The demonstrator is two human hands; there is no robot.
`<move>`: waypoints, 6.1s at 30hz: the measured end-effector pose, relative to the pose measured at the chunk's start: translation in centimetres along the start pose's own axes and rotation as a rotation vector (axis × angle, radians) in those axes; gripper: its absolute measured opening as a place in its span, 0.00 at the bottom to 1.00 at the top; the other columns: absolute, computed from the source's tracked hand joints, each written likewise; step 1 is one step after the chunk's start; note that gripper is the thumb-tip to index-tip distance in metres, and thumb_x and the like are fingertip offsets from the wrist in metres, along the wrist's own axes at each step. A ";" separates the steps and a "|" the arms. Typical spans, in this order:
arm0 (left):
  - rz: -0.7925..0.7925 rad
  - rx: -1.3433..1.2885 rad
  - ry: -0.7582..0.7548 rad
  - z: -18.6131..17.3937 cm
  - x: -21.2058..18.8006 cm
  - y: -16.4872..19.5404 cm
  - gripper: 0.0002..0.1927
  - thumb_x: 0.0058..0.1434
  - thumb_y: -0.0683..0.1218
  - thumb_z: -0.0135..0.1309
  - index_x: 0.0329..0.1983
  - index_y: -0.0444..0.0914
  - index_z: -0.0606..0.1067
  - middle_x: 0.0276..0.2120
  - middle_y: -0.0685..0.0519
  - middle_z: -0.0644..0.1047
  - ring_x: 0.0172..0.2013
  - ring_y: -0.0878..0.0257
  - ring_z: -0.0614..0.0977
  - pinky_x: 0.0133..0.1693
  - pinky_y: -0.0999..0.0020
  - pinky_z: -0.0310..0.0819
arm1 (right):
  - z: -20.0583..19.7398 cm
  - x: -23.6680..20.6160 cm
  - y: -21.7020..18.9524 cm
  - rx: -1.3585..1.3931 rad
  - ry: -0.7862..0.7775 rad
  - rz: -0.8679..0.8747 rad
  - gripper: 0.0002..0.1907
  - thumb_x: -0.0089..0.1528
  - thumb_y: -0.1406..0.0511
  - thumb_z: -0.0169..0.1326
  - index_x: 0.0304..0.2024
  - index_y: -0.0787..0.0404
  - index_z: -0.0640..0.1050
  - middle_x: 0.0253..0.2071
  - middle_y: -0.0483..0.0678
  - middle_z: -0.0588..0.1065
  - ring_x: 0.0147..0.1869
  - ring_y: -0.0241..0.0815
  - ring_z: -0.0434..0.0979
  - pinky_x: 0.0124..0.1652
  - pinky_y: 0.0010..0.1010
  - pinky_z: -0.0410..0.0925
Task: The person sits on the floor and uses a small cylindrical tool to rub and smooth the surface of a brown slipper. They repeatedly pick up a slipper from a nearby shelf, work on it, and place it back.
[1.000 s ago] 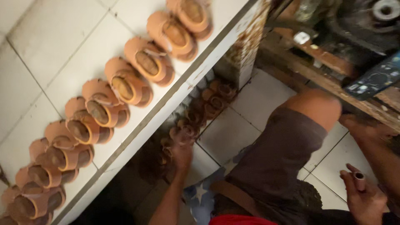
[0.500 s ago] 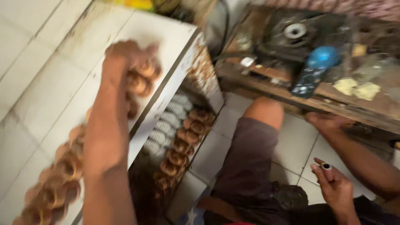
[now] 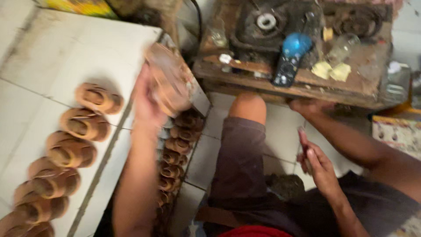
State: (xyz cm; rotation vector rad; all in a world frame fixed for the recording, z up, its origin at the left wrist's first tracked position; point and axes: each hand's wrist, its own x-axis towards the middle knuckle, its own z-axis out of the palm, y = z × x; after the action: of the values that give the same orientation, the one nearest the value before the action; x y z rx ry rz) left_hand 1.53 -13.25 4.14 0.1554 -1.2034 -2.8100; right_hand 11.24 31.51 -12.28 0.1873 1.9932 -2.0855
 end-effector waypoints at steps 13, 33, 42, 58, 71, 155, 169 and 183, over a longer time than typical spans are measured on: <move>-0.239 0.501 -0.053 4.2 -3.3 -19.4 0.37 0.63 0.54 0.61 0.69 0.29 0.67 0.57 0.39 0.78 0.52 0.57 0.82 0.48 0.67 0.80 | 8.4 -0.5 -4.9 -0.505 -0.097 -0.806 0.22 0.66 0.74 0.55 0.64 0.65 0.73 0.48 0.53 0.78 0.45 0.43 0.78 0.44 0.30 0.72; -0.183 0.497 -0.158 4.0 -3.3 -20.2 0.33 0.65 0.52 0.63 0.68 0.30 0.70 0.51 0.44 0.80 0.47 0.63 0.82 0.47 0.70 0.79 | 6.9 0.4 -5.7 -0.567 -0.026 -0.784 0.22 0.65 0.78 0.54 0.63 0.66 0.74 0.47 0.54 0.79 0.42 0.45 0.78 0.42 0.32 0.73; -0.158 0.562 -0.109 3.9 -3.4 -20.4 0.34 0.65 0.52 0.62 0.69 0.30 0.70 0.50 0.46 0.81 0.46 0.63 0.82 0.46 0.71 0.79 | 7.0 -1.2 -5.3 -0.567 -0.046 -0.715 0.20 0.63 0.77 0.58 0.59 0.68 0.77 0.42 0.53 0.77 0.40 0.43 0.79 0.39 0.30 0.72; -0.298 0.506 -0.040 4.4 -4.2 -20.3 0.29 0.67 0.51 0.55 0.67 0.31 0.70 0.51 0.43 0.79 0.43 0.62 0.81 0.41 0.65 0.81 | 6.8 -0.4 -5.4 -0.467 0.095 -0.670 0.21 0.67 0.78 0.54 0.63 0.68 0.75 0.40 0.52 0.76 0.39 0.41 0.73 0.41 0.28 0.68; -0.296 0.440 -0.095 4.2 -4.1 -20.4 0.27 0.71 0.52 0.54 0.68 0.32 0.72 0.49 0.46 0.80 0.43 0.60 0.81 0.45 0.60 0.79 | 7.5 0.6 -5.2 -0.452 0.103 -0.775 0.20 0.67 0.77 0.54 0.62 0.69 0.74 0.46 0.54 0.78 0.43 0.44 0.76 0.45 0.30 0.71; -0.256 0.831 -0.668 5.0 -3.6 -15.2 0.39 0.51 0.46 0.67 0.65 0.37 0.65 0.53 0.49 0.74 0.51 0.59 0.78 0.53 0.63 0.75 | 7.0 0.9 -5.3 -0.485 0.040 -0.674 0.17 0.67 0.76 0.54 0.59 0.69 0.77 0.43 0.55 0.78 0.42 0.45 0.77 0.42 0.30 0.71; -0.368 0.726 -0.664 4.4 -3.4 -15.3 0.39 0.51 0.46 0.67 0.66 0.39 0.65 0.47 0.49 0.75 0.47 0.59 0.79 0.50 0.63 0.77 | 6.8 1.0 -4.8 -0.402 0.014 -0.678 0.18 0.67 0.75 0.52 0.60 0.70 0.76 0.47 0.54 0.79 0.42 0.42 0.77 0.43 0.30 0.70; -0.305 0.696 -0.718 3.9 -3.1 -15.4 0.39 0.52 0.45 0.68 0.67 0.38 0.66 0.53 0.50 0.72 0.54 0.60 0.75 0.56 0.64 0.72 | 8.1 0.7 -4.6 -0.266 -0.018 -0.766 0.18 0.69 0.76 0.50 0.62 0.71 0.73 0.49 0.56 0.79 0.47 0.46 0.80 0.46 0.31 0.74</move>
State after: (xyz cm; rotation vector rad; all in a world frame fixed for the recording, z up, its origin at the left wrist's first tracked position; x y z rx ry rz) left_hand 3.62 0.48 -4.19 -0.7539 -2.4555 -2.5897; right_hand 10.02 23.53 -7.55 -0.7531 2.5677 -2.1259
